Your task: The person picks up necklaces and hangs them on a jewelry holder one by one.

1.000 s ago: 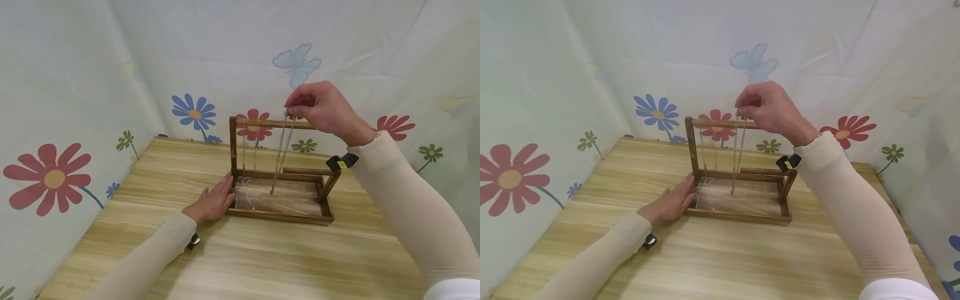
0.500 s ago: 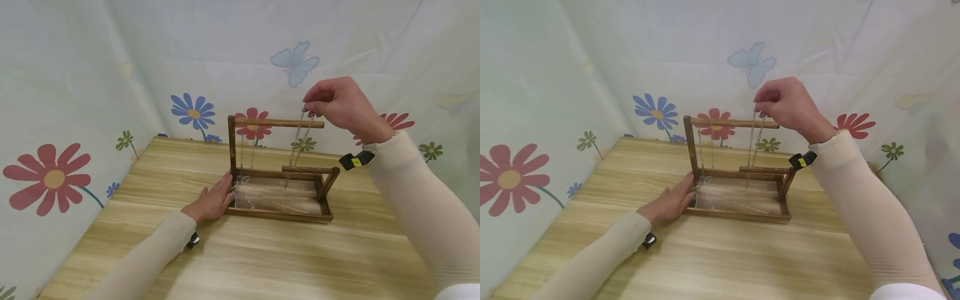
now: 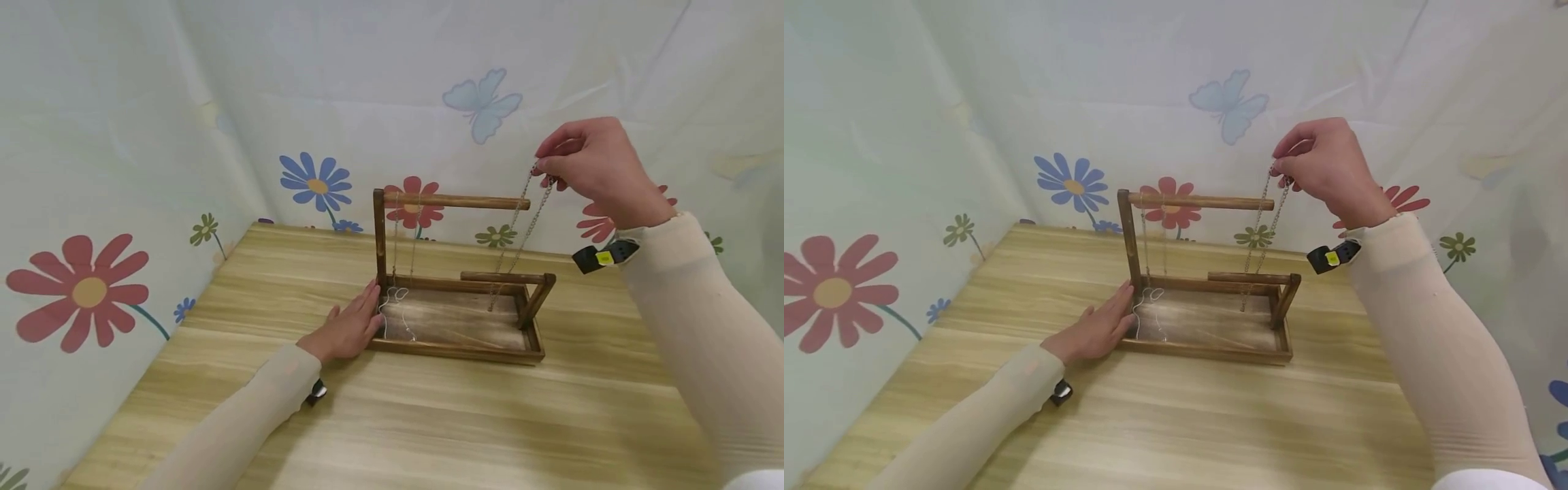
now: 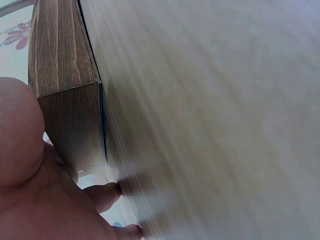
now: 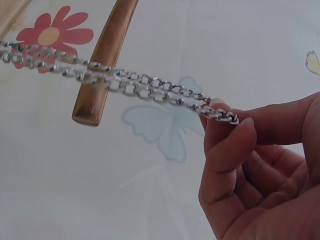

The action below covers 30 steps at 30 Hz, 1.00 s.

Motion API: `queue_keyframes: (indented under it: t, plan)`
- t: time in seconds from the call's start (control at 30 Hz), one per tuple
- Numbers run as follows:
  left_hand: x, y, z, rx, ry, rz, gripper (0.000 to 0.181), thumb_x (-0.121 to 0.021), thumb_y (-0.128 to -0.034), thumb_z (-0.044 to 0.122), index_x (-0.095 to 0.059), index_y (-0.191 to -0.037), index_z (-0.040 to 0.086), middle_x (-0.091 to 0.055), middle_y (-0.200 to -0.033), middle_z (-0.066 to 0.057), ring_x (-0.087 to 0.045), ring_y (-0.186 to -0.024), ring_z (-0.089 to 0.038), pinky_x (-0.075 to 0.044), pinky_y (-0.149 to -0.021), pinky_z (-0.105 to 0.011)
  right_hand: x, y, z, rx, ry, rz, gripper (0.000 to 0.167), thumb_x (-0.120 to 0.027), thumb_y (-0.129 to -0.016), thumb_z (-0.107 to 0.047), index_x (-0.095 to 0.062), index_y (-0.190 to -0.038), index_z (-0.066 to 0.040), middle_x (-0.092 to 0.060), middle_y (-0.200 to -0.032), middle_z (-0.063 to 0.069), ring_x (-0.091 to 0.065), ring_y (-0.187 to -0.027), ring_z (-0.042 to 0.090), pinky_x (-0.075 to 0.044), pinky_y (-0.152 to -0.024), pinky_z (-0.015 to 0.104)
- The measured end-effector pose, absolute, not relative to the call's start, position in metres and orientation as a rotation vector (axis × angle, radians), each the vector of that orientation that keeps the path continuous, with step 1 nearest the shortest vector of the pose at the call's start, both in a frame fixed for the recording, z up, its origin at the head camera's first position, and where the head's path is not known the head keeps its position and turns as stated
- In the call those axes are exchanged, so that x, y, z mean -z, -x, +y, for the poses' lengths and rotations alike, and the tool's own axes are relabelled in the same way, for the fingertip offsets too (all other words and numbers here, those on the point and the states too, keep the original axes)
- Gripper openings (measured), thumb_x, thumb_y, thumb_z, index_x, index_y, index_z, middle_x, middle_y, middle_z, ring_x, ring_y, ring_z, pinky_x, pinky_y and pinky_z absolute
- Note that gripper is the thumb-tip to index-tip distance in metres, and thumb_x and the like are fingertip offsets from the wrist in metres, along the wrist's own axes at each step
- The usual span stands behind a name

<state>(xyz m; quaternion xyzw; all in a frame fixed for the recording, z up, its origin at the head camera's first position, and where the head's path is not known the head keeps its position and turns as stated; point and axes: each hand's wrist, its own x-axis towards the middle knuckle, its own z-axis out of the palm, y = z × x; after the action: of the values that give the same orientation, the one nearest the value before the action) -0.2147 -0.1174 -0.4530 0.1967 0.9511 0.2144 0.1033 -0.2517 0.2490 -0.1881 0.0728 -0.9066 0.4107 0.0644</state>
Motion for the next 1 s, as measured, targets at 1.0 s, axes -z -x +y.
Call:
queue_keyframes:
  t: [1.0]
  plan:
    - [0.459, 0.217, -0.119, -0.686, -0.601, 2.805, 0.070, -0.032, -0.1129, 0.041, -0.005, -0.169, 0.011, 0.003, -0.179, -0.002, -0.017, -0.163, -0.035, -0.014, -0.118, -0.082, 0.194, 0.269, 0.229, -1.478, -0.087, -2.572, 0.003, -0.069, -0.098, -0.012, -0.067, -0.099, -0.010, -0.073, -0.076, -0.013, -0.068, -0.059, 0.010, -0.055, -0.058, 0.022]
